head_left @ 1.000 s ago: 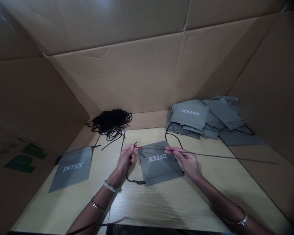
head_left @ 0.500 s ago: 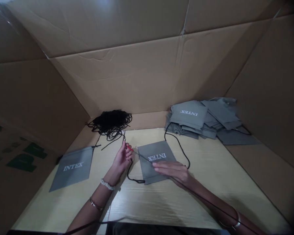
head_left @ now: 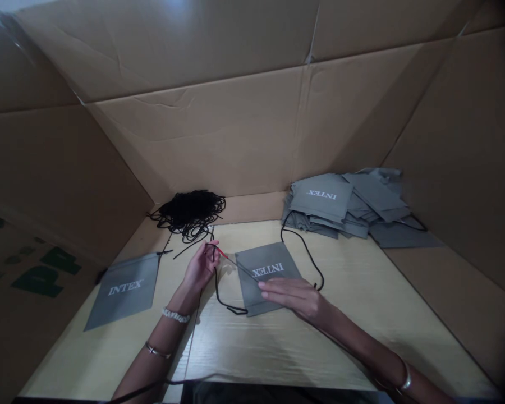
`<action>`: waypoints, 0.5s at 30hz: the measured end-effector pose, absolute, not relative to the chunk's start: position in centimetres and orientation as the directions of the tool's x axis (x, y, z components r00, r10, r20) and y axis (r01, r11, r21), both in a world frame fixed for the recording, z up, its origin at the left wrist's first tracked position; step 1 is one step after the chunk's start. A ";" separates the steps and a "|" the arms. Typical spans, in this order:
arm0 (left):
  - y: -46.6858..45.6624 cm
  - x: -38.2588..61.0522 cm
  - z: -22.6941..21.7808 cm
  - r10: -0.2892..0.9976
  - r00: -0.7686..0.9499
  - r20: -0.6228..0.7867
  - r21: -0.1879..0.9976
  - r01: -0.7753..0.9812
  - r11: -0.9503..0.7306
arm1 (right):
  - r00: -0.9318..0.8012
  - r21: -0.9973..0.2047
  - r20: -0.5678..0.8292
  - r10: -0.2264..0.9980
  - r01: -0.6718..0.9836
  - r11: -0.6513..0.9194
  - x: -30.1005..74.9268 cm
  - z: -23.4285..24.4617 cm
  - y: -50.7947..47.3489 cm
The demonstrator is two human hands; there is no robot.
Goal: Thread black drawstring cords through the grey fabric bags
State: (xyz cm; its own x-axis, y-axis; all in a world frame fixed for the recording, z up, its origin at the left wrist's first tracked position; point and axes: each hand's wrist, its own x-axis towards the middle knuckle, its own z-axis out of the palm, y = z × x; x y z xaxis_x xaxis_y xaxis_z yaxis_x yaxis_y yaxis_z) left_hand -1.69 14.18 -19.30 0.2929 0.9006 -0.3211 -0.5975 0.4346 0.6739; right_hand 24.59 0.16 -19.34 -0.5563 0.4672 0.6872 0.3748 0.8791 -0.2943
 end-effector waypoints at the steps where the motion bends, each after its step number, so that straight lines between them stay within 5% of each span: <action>1: 14.2 -1.8 -19.4 0.900 0.294 -0.321 0.686 -0.582 0.435 | -0.553 -0.276 0.698 0.456 0.380 0.883 24.4 -19.2 0.1; 15: 13.6 -1.6 -19.5 0.921 0.301 -0.248 0.789 -0.489 0.373 | -0.634 -0.021 0.709 0.309 0.419 0.908 22.8 -17.7 -0.3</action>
